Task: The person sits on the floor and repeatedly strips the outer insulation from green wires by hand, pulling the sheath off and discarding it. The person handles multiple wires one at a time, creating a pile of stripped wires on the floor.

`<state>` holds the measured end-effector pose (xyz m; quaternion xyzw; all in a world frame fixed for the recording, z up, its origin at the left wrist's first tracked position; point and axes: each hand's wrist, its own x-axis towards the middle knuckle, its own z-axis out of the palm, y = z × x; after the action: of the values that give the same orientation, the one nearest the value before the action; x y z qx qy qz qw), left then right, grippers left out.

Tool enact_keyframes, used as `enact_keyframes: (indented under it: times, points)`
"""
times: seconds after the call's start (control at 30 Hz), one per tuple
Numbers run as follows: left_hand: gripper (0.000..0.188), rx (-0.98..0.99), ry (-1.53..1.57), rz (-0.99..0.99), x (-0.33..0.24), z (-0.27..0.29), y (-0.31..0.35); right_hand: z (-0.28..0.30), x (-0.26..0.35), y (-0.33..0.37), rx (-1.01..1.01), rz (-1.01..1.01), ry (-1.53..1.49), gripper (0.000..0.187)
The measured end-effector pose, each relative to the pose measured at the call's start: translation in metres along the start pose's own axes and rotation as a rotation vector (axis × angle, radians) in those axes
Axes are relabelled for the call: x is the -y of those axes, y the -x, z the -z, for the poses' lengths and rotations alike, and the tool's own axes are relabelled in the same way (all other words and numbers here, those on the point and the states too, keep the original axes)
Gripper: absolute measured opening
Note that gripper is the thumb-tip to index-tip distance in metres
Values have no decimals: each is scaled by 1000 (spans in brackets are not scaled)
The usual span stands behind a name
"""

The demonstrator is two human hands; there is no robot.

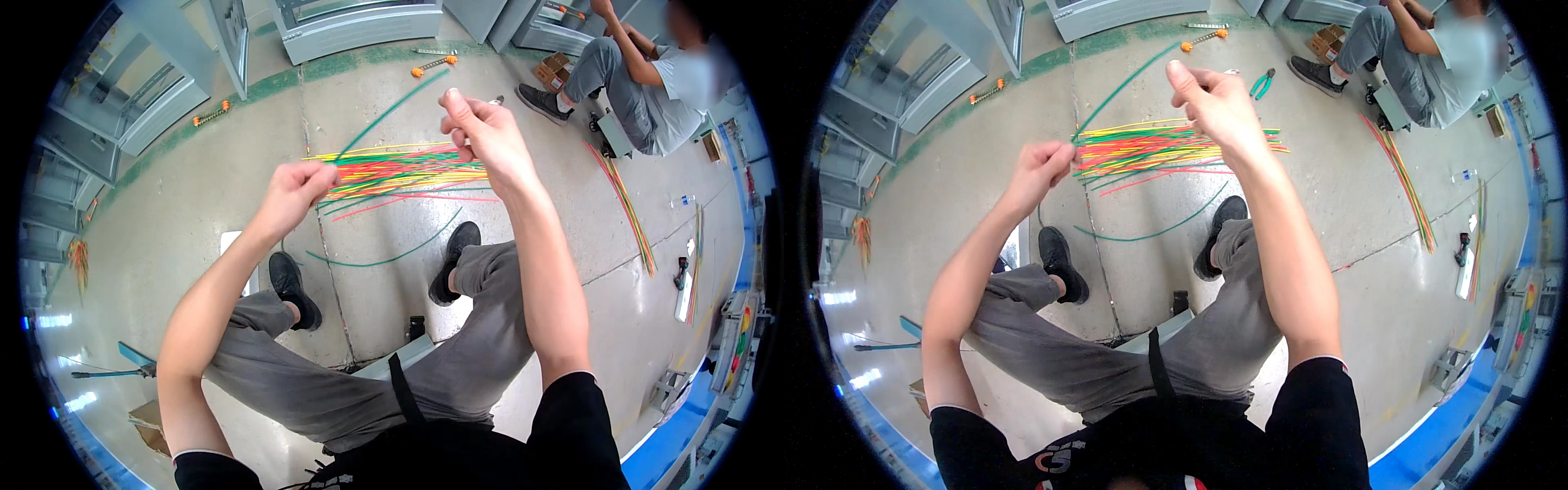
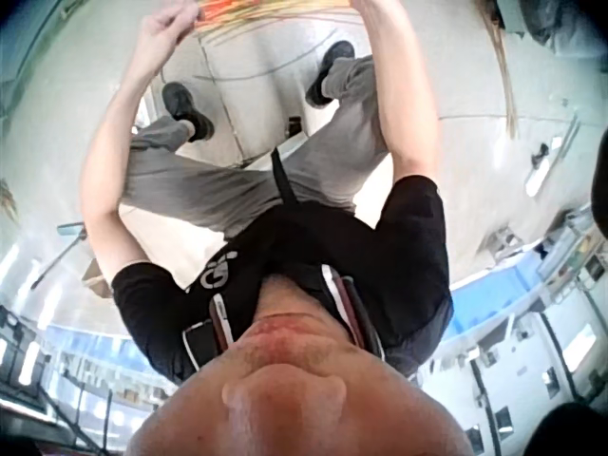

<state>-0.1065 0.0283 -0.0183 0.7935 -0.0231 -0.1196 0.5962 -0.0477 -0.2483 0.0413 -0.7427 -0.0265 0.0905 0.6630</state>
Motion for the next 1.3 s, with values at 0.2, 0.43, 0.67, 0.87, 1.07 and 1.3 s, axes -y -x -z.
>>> enact_keyframes:
  times: [0.2,0.43,0.67,0.87,1.07,1.3]
  points:
    - [28,28,-104,-109,-7,13,50,-32,3,2,192,72,-404,34]
    - [26,-48,102,-97,-14,13,56,-79,-12,20,280,-10,-424,28]
    - [25,-144,70,-213,-24,-2,61,-82,-16,29,242,-12,-400,31]
    - [23,-143,37,-198,-21,-4,51,-84,-18,26,163,120,-338,30]
    - [22,-167,-120,-187,-16,-1,46,-83,-16,23,168,117,-219,30]
    - [22,-187,-82,-293,-20,4,50,-77,-10,25,250,-73,-434,34]
